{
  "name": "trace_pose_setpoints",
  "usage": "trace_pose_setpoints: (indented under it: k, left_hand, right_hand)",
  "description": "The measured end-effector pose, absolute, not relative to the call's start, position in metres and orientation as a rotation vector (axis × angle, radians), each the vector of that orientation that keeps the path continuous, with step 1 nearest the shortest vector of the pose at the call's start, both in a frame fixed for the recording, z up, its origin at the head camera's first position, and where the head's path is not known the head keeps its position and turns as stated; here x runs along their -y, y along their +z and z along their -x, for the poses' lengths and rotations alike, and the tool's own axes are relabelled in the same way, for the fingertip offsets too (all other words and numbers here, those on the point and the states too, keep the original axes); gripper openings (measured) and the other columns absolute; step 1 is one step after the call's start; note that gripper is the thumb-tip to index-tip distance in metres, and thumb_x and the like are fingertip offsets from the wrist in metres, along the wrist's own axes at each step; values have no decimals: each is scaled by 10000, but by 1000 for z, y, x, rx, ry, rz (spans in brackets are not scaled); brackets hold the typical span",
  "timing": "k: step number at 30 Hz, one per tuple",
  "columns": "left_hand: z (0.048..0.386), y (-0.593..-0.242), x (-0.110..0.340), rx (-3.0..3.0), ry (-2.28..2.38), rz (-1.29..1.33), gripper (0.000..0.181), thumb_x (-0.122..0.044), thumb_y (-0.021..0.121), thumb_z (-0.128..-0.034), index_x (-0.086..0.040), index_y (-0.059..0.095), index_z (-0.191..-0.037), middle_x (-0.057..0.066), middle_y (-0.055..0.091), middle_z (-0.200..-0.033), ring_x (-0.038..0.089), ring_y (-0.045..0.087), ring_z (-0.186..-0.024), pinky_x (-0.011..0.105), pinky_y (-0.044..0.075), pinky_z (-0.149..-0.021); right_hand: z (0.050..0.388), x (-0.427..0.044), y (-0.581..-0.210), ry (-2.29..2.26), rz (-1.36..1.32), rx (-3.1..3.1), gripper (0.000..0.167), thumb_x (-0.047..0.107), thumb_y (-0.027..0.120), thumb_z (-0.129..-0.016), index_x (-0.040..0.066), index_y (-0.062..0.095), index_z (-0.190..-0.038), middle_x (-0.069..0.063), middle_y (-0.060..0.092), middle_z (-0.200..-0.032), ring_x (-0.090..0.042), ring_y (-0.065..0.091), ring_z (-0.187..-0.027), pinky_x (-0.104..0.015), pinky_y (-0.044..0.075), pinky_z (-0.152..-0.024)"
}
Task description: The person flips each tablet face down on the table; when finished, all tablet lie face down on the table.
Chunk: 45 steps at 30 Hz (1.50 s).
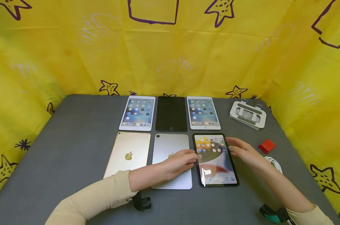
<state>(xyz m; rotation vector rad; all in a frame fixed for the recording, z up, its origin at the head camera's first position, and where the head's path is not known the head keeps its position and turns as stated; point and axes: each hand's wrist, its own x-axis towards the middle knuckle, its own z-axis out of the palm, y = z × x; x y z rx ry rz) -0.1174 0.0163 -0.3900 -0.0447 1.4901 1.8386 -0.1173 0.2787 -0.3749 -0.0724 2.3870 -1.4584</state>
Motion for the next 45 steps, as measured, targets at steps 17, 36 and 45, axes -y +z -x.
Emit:
trace_pose_setpoints:
  k: [17,36,45]
  left_hand:
    - [133,-386,-13,-1336,1919,215,444,-47,527,-944,189,416,-1304,326,409,-1350,401,423,-1296,417,330,-1109]
    - [137,-397,-16,-1638,1993,12,331,5,587,-943,106,464,-1234,166,533,-1093,185,594,-896,339,538,-879]
    - [135,-390,-18,-1665,2096,-48,318,19,666,-885,51,505,-1157,139,557,-1060,132,635,-748,338,580,-751]
  right_hand:
    - [110,-296,-378,-1487,11,-2096,558,48,407,-981,-182,192,-1441,-385,165,-1492,-501,329,-1303,-531,438,-993]
    - [117,-284,-379,-1579,-26,-1970,586,50,420,-976,-203,156,-1434,-372,168,-1483,-326,457,-1182,-478,466,-981]
    - [117,-262,-379,-1628,-72,-1892,603,68,440,-973,-161,167,-1459,-336,176,-1503,-387,388,-1254,-525,430,-1007]
